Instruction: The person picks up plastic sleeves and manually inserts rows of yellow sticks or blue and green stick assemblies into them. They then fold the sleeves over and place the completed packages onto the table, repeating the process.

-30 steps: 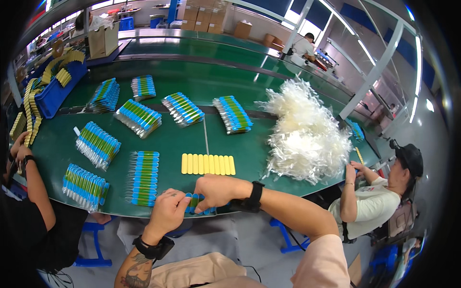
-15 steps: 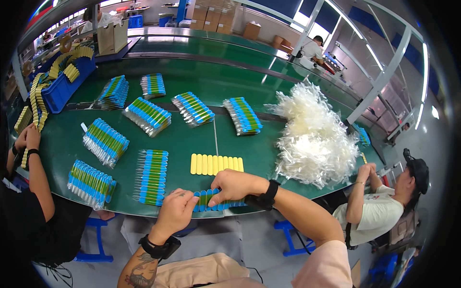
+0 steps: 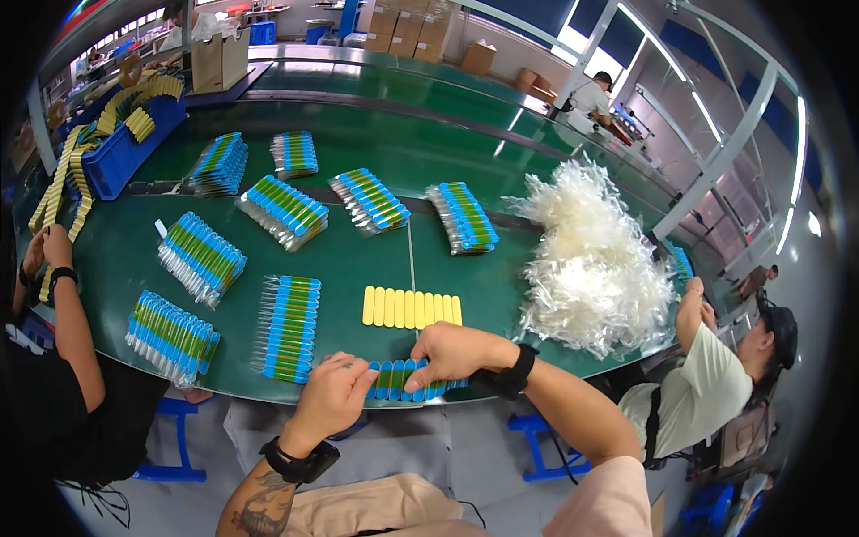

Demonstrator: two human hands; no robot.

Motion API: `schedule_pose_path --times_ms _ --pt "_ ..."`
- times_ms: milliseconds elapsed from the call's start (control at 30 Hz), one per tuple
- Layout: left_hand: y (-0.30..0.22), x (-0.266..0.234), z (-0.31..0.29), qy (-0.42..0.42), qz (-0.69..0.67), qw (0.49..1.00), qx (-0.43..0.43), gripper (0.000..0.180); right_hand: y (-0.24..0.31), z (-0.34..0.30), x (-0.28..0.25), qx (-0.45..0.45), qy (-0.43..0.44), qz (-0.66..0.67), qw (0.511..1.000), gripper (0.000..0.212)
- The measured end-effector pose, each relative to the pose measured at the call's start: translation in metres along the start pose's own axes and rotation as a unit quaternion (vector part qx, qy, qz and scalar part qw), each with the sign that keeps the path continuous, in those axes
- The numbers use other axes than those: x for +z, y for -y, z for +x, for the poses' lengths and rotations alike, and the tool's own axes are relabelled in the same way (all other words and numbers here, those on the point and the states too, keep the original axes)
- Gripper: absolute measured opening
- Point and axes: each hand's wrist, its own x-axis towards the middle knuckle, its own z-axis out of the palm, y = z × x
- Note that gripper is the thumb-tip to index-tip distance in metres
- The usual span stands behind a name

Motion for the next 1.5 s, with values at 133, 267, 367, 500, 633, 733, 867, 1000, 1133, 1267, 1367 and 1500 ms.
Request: schedule_pose_path --times_ms 133,267,367,500,633,733,867,1000,1133,1267,1367,1500 --pt "0.001 -0.003 -0.002 0.016 0.015 0.999 -0.033 0.02 0.01 -0.002 -0.009 0.084 0.019 0.001 0.996 0.045" --pt "-0.002 -0.002 -0.001 0.018 0.025 0.999 -0.011 0.02 0.006 -0.009 -0.002 0.005 0.018 -0.019 1.0 0.046" --pt "0.0 0.0 0.0 0.001 0.012 1.0 -0.016 0.02 0.001 -0.009 -0.01 0.097 0.007 0.004 0.995 0.045" --pt "-0.002 -0.002 0.001 0.006 0.009 1.0 -0.015 0.02 -0.012 -0.011 0.001 -0.033 -0.013 0.009 0.999 0.046" --pt "-0.001 -0.001 0.002 0.003 0.011 1.0 -0.019 0.02 -0.009 -0.019 -0.003 0.078 -0.06 0.049 0.994 0.052" --pt "-0.001 -0.003 0.001 0.017 0.017 0.999 -0.029 0.02 -0.022 -0.021 0.008 0.018 -0.093 0.016 0.995 0.053" --pt "-0.003 -0.002 0.003 0.011 0.02 1.0 -0.021 0.02 -0.022 -0.021 0.01 0.036 -0.085 0.04 0.995 0.053" --pt "-0.003 -0.002 0.002 0.039 0.038 0.998 -0.022 0.02 -0.024 -0.033 0.013 0.044 -0.069 0.045 0.996 0.047" --pt "-0.004 -0.003 0.0 0.014 0.015 1.0 -0.023 0.02 0.005 -0.052 0.002 0.039 -0.011 -0.061 0.997 0.034" --pt "-0.003 -0.001 -0.001 0.025 0.013 0.999 -0.037 0.021 -0.011 -0.058 0.008 0.021 -0.088 -0.132 0.987 0.024" --pt "-0.004 -0.001 0.005 0.019 0.01 0.999 -0.027 0.022 -0.012 -0.059 0.009 -0.019 -0.131 -0.17 0.977 0.019" --pt "-0.005 -0.001 0.004 0.03 0.019 0.999 -0.034 0.021 -0.013 -0.065 0.016 -0.001 -0.127 -0.145 0.981 0.019"
